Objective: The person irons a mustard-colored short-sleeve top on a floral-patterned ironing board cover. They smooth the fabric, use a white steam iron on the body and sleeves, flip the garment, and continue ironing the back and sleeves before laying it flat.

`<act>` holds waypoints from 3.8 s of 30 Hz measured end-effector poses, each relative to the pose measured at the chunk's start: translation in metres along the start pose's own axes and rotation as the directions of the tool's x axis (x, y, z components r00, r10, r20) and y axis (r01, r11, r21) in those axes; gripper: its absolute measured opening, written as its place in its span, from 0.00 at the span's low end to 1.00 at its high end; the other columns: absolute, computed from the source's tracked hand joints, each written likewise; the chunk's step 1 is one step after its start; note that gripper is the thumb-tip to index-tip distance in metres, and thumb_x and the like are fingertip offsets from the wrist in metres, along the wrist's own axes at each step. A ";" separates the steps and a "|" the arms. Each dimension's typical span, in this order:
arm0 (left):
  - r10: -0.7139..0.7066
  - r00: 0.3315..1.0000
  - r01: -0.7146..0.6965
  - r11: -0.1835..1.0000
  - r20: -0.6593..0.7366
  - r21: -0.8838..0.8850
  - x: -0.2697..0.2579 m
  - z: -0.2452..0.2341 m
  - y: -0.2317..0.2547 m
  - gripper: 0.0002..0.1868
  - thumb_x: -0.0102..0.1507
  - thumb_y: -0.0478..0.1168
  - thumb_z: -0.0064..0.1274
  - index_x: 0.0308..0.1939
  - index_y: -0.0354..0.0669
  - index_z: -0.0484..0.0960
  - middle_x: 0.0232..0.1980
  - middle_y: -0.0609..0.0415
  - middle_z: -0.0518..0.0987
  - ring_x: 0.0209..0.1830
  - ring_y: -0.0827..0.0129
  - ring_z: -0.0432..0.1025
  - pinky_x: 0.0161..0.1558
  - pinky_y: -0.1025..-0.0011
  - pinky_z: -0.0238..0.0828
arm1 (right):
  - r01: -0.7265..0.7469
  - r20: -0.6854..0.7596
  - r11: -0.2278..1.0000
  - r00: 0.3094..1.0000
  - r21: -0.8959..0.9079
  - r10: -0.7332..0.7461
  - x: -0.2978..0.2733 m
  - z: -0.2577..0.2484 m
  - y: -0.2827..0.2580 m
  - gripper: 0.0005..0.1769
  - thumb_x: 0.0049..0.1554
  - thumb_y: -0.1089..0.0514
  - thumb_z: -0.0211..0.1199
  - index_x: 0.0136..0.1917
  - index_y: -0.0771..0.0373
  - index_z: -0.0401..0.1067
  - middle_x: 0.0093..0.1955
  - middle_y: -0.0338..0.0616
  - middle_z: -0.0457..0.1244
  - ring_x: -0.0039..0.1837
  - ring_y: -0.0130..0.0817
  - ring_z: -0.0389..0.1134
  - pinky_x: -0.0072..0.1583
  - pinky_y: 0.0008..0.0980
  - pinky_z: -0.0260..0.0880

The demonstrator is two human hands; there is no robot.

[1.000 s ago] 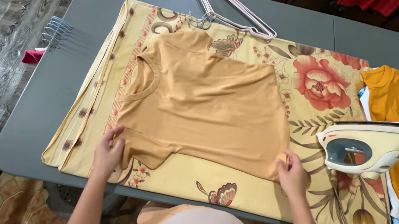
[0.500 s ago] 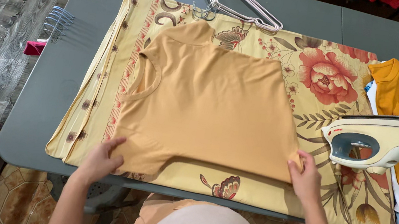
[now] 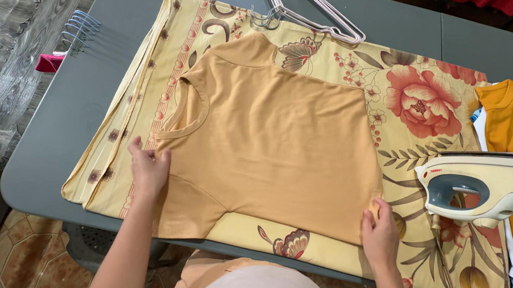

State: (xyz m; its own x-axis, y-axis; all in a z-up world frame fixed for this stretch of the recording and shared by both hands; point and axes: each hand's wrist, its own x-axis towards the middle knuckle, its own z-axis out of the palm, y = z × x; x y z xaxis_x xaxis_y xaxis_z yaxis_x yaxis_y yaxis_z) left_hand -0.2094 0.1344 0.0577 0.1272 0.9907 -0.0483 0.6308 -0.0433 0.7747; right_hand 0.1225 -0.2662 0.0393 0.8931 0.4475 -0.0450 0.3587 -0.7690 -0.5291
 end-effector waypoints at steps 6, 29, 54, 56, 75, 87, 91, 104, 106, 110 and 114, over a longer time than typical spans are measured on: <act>0.163 0.982 -0.163 0.987 -0.093 0.010 -0.007 0.004 -0.028 0.32 0.69 0.31 0.47 0.76 0.35 0.54 0.50 0.41 0.78 0.45 0.52 0.76 0.47 0.57 0.71 | 0.193 -0.140 0.979 0.970 -0.060 -0.200 -0.002 0.002 0.005 0.20 0.63 0.56 0.57 0.66 0.65 0.66 0.61 0.60 0.67 0.59 0.59 0.69 0.58 0.49 0.70; 0.602 0.798 -0.582 0.784 -0.036 0.217 -0.007 0.036 0.031 0.18 0.63 0.32 0.51 0.58 0.44 0.75 0.66 0.41 0.75 0.65 0.49 0.70 0.64 0.57 0.67 | 0.544 -0.077 0.823 0.825 -0.166 -0.560 0.036 0.042 -0.062 0.28 0.57 0.55 0.59 0.70 0.63 0.67 0.73 0.53 0.58 0.73 0.50 0.58 0.72 0.51 0.53; 0.461 0.881 -0.439 0.880 -0.102 0.183 0.057 0.182 0.116 0.21 0.61 0.29 0.48 0.59 0.29 0.72 0.65 0.37 0.70 0.69 0.45 0.64 0.71 0.53 0.62 | 0.273 -0.162 0.802 0.962 0.532 -0.220 0.306 0.090 -0.043 0.27 0.51 0.62 0.62 0.65 0.62 0.65 0.58 0.48 0.62 0.58 0.37 0.65 0.59 0.34 0.68; 0.451 0.851 -0.510 0.830 0.267 0.224 0.028 0.208 0.133 0.20 0.64 0.37 0.44 0.60 0.38 0.75 0.65 0.44 0.71 0.67 0.52 0.63 0.67 0.52 0.59 | 0.431 -0.149 0.885 0.901 0.178 -0.409 0.331 0.091 -0.055 0.21 0.48 0.59 0.67 0.56 0.62 0.72 0.56 0.52 0.63 0.60 0.49 0.63 0.62 0.45 0.62; 0.606 0.691 -0.682 0.727 0.393 0.079 0.037 0.255 0.159 0.33 0.66 0.47 0.45 0.73 0.37 0.61 0.77 0.34 0.59 0.80 0.45 0.48 0.75 0.43 0.41 | 0.331 0.201 0.866 0.941 -0.374 -0.273 0.368 0.032 -0.082 0.35 0.65 0.30 0.50 0.32 0.56 0.77 0.32 0.41 0.68 0.46 0.37 0.68 0.68 0.51 0.53; 0.425 0.901 -0.386 0.876 -0.084 0.290 0.215 0.192 0.075 0.15 0.66 0.38 0.50 0.55 0.34 0.71 0.64 0.37 0.68 0.70 0.44 0.59 0.72 0.43 0.45 | 0.363 -0.266 0.883 0.920 0.298 -0.288 0.315 0.063 -0.042 0.11 0.64 0.54 0.64 0.54 0.62 0.73 0.49 0.48 0.69 0.52 0.40 0.72 0.55 0.35 0.69; 0.475 0.875 -0.459 0.874 -0.087 0.157 0.220 0.187 0.071 0.10 0.71 0.34 0.47 0.55 0.36 0.71 0.56 0.43 0.72 0.62 0.47 0.65 0.66 0.50 0.58 | 0.263 -0.203 0.960 0.949 0.092 -0.240 0.314 0.047 -0.054 0.13 0.65 0.47 0.63 0.56 0.57 0.73 0.47 0.50 0.70 0.48 0.49 0.73 0.49 0.42 0.69; 0.579 0.770 -0.633 0.637 0.269 0.440 0.133 0.214 0.116 0.33 0.66 0.45 0.48 0.71 0.29 0.62 0.77 0.32 0.56 0.81 0.44 0.46 0.75 0.40 0.38 | -0.231 0.036 0.966 0.973 0.118 0.229 0.300 0.050 0.026 0.33 0.67 0.33 0.56 0.50 0.68 0.72 0.46 0.56 0.69 0.52 0.51 0.71 0.56 0.45 0.69; 0.549 0.696 -0.713 0.603 0.462 0.357 0.077 0.233 0.127 0.37 0.66 0.52 0.46 0.73 0.32 0.59 0.79 0.34 0.53 0.81 0.43 0.42 0.75 0.41 0.35 | -0.245 0.114 0.963 0.966 0.113 0.233 0.270 0.046 0.034 0.31 0.60 0.35 0.63 0.51 0.68 0.71 0.46 0.55 0.69 0.51 0.49 0.72 0.55 0.45 0.70; 0.577 0.526 -0.806 0.573 0.625 0.150 -0.020 0.271 0.156 0.47 0.62 0.59 0.48 0.76 0.31 0.53 0.80 0.35 0.49 0.82 0.46 0.39 0.76 0.43 0.33 | -0.199 0.004 0.976 0.980 0.092 0.199 0.209 0.041 0.016 0.30 0.51 0.41 0.69 0.55 0.65 0.70 0.46 0.52 0.69 0.48 0.48 0.71 0.52 0.45 0.71; 0.600 0.391 -0.861 0.507 0.697 0.046 -0.096 0.306 0.173 0.50 0.61 0.61 0.49 0.76 0.31 0.50 0.80 0.34 0.47 0.82 0.46 0.38 0.76 0.43 0.31 | -0.078 -0.235 0.987 0.966 0.140 0.110 0.161 0.033 -0.018 0.27 0.59 0.47 0.61 0.64 0.67 0.65 0.48 0.54 0.66 0.50 0.51 0.70 0.54 0.47 0.69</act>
State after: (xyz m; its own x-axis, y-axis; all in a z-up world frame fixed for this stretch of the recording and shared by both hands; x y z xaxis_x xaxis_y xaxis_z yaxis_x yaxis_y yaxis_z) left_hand 0.1216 -0.0079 0.0041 0.9623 0.2717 0.0066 0.2459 -0.8806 0.4051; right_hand 0.2511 -0.1652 0.0131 0.9657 0.2407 0.0973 0.2463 -0.7305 -0.6370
